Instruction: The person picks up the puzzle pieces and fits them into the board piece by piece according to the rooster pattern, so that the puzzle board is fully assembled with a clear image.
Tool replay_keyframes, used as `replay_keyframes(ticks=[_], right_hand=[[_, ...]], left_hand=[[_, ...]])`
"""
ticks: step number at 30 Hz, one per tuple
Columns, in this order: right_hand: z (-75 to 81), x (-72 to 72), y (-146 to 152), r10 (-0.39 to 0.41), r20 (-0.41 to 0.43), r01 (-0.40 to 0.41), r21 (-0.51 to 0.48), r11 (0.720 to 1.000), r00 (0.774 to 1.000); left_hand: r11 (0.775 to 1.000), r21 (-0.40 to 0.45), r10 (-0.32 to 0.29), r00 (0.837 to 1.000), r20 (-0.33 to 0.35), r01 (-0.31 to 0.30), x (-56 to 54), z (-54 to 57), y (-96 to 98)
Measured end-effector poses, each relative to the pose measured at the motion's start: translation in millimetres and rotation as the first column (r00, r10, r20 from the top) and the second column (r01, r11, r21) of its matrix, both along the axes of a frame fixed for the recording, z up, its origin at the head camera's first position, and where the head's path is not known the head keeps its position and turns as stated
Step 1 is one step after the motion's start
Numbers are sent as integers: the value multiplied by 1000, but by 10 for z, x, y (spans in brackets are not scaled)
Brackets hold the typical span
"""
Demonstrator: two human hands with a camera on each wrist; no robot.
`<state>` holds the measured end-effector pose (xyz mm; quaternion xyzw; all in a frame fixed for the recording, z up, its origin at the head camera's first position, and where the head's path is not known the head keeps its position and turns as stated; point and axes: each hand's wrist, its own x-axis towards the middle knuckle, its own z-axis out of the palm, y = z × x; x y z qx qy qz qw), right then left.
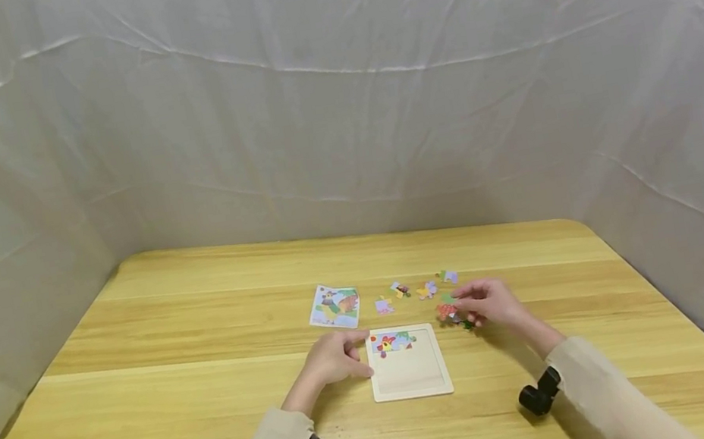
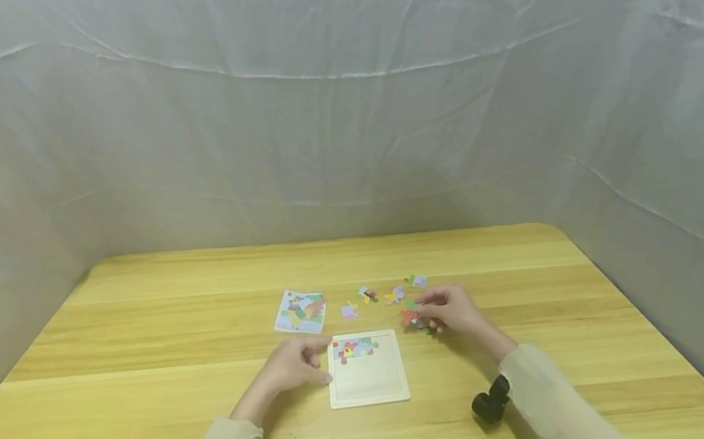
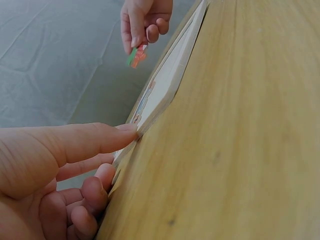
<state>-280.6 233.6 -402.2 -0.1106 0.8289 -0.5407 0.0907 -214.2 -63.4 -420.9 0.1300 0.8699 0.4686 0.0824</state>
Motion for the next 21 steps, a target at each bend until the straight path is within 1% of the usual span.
replay_keyframes(ticks=[3,8,14,21], right_hand=[[-10,13,-60,17,16,-16,-6,1000,1000],[-54,26,-163,57,31,-58,14,998,998],[-81,46,-275,123,21,-124,22,992,992],[-110,40,-352,177,29,-178,78,981,984]], left_hand=[[1000,-3,1,1000,-4,-1,2,-2,-1],[1000,-10,2,1000,-7,-2,-4,0,-1],[1000,-10,1,1000,-7,-1,-12,7,3],[1000,-12,4,1000,-9,-4,-16,9,-1]])
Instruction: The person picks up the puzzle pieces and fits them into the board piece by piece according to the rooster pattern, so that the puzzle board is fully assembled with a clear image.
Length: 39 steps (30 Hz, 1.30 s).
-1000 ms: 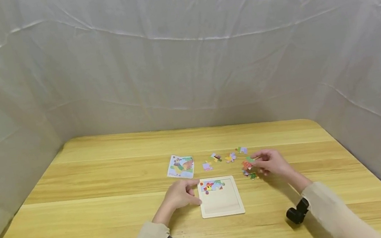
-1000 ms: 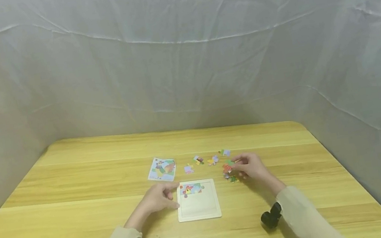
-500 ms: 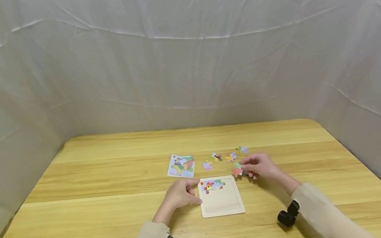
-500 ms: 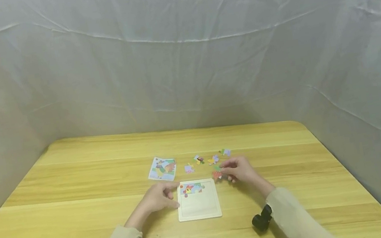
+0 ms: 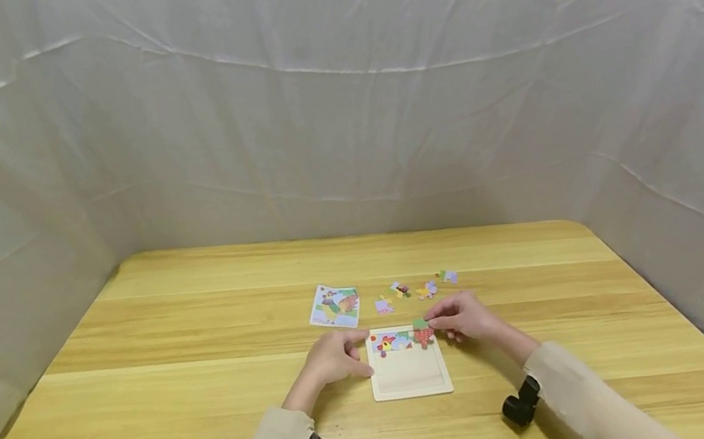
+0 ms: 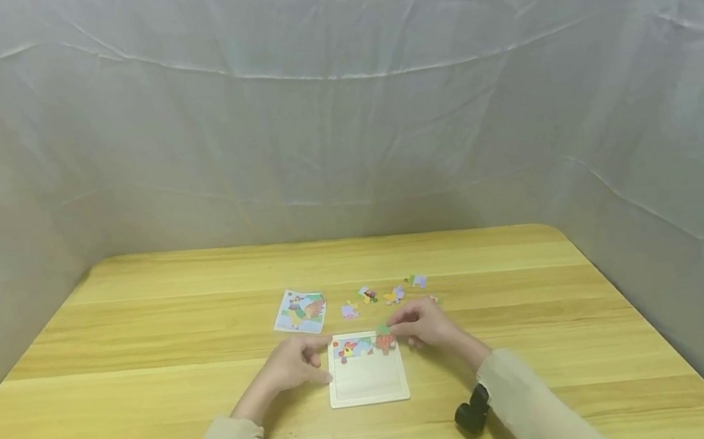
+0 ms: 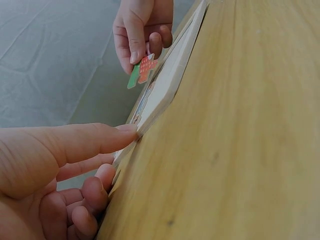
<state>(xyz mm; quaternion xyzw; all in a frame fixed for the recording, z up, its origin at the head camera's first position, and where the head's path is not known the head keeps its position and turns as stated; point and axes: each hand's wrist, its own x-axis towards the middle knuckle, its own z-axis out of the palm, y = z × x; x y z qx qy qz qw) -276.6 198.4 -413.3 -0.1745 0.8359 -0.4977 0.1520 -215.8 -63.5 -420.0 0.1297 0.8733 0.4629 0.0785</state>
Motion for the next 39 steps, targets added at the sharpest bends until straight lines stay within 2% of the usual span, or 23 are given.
replay_keyframes(ticks=[7,18,22,30,39], right_hand=[[-34,-15,-40,70,-40,-69,28,997,997],[-47,34,-63,39,-59,-36,48,998,998],[-25,51,-71,56,-68,-53,48,997,996],[-24,64,-127,143,-131,-135,68,989,981],[-79,51,-169,178,-206,-159,106,982,962]], left_hand=[[1000,-3,0,1000,-4,0,-8,2,3],[1000,-14,-6,1000,-5,6,23,14,8],[1000,-18,-7,1000,-5,7,25,16,9],[1000,-14,-14,1000,-8,14,20,13,0],[1000,5,-8,1000,6,8,14,7,-3]])
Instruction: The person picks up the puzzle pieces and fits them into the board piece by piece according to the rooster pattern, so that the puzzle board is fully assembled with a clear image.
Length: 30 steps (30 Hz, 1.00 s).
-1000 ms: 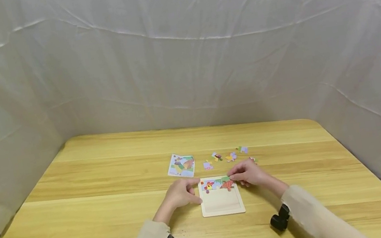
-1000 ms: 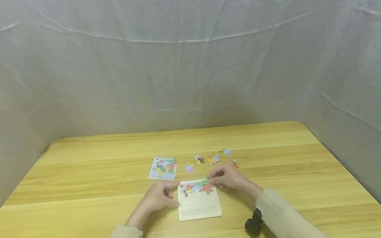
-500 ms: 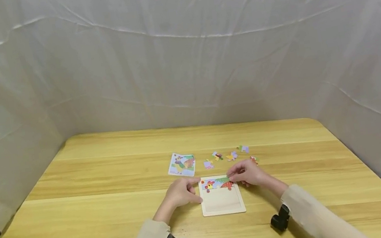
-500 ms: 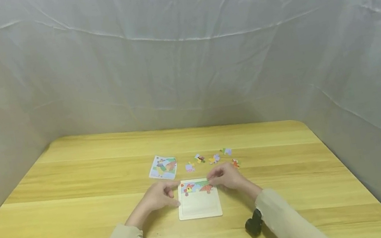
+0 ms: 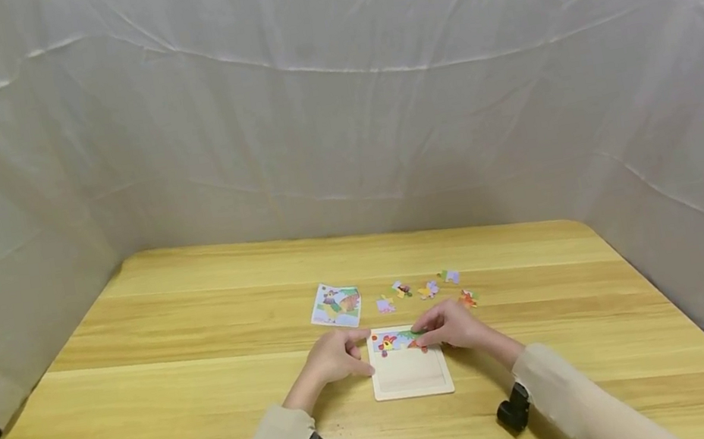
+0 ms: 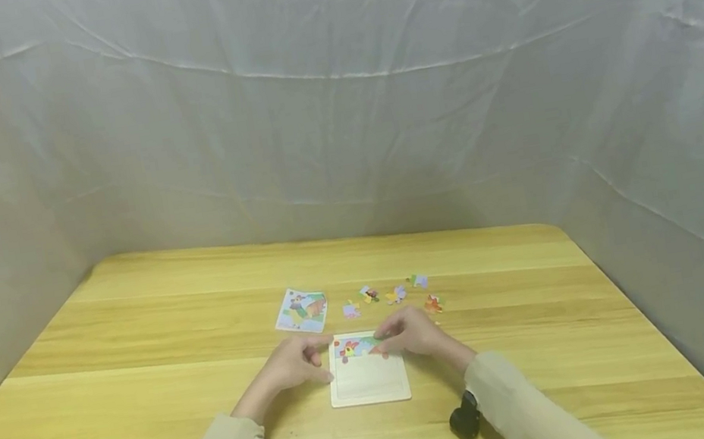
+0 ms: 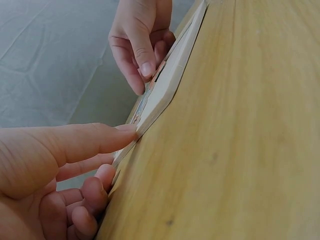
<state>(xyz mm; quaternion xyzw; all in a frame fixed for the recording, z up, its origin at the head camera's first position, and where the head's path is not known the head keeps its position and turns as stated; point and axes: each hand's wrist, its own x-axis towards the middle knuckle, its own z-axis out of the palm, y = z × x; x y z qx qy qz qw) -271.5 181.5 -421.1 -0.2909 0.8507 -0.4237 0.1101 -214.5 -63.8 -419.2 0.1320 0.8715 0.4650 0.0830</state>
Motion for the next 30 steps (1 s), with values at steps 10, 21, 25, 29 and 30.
replay_keyframes(ticks=[10,21,25,29,30], right_hand=[[27,-6,-14,-24,-53,28,67,997,998],[41,12,-5,-49,-11,49,57,997,999],[50,-2,15,-91,61,89,35,995,994],[64,-39,28,-135,112,132,27,991,985],[73,-52,27,-142,116,140,23,990,983]], left_hand=[[1000,-4,4,1000,-2,-4,-2,15,21],[1000,0,-1,1000,2,1,-1,28,31],[1000,10,-3,1000,5,3,5,27,32],[1000,12,-7,1000,3,7,8,28,27],[1000,15,-7,1000,3,7,8,30,24]])
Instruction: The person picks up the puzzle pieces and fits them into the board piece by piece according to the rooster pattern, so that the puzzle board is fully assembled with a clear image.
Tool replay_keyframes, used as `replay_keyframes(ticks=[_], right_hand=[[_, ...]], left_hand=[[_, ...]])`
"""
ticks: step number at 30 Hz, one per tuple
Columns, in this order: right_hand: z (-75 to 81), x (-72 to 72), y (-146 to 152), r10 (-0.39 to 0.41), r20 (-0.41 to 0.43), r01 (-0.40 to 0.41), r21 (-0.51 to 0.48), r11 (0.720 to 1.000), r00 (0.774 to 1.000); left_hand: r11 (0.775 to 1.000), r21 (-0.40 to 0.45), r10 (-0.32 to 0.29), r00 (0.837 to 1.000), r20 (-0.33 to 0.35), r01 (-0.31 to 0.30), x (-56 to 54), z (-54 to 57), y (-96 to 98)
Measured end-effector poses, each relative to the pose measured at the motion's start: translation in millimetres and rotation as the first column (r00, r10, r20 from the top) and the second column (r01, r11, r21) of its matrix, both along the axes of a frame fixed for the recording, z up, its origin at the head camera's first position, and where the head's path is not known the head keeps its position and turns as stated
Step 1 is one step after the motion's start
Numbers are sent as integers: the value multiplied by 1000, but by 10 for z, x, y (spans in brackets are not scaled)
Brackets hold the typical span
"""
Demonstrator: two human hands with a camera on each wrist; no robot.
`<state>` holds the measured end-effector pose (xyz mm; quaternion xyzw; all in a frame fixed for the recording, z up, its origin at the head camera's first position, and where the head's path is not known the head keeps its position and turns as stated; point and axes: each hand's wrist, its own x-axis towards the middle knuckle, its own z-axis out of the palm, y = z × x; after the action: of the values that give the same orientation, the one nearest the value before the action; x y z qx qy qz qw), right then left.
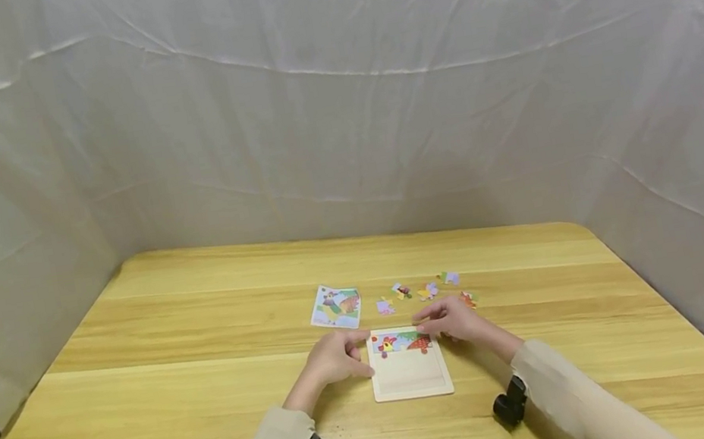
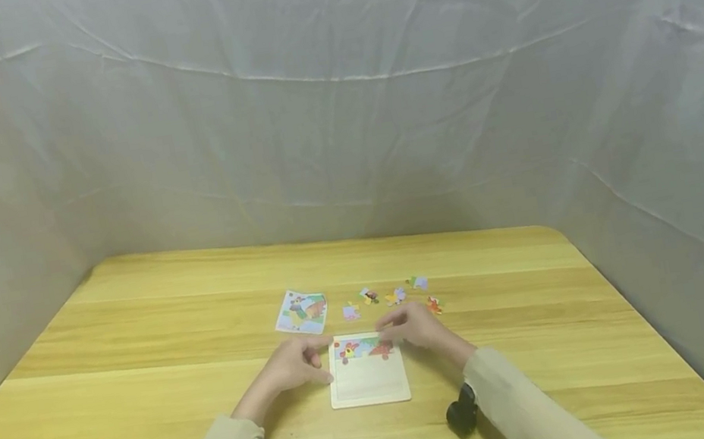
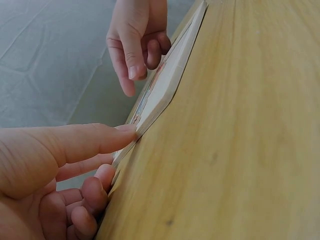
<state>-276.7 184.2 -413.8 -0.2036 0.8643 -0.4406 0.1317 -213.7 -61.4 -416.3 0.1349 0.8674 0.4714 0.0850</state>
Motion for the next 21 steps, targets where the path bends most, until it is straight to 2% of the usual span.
replay_keyframes(ticks=[8,15,21], right_hand=[[56,-171,-8,-45,-63,45,0,999,997],[44,-297,-33,-96,-44,96,12,995,994],[46,-378,-70,-138,-60,141,64,988,989]], left_hand=[[1000,8,8,1000,-3,-8,-25,-4,-8],[1000,-6,1,1000,-18,-1,-23,-3,-5],[1000,-12,-15,999,-43,15,-25,-14,-2]])
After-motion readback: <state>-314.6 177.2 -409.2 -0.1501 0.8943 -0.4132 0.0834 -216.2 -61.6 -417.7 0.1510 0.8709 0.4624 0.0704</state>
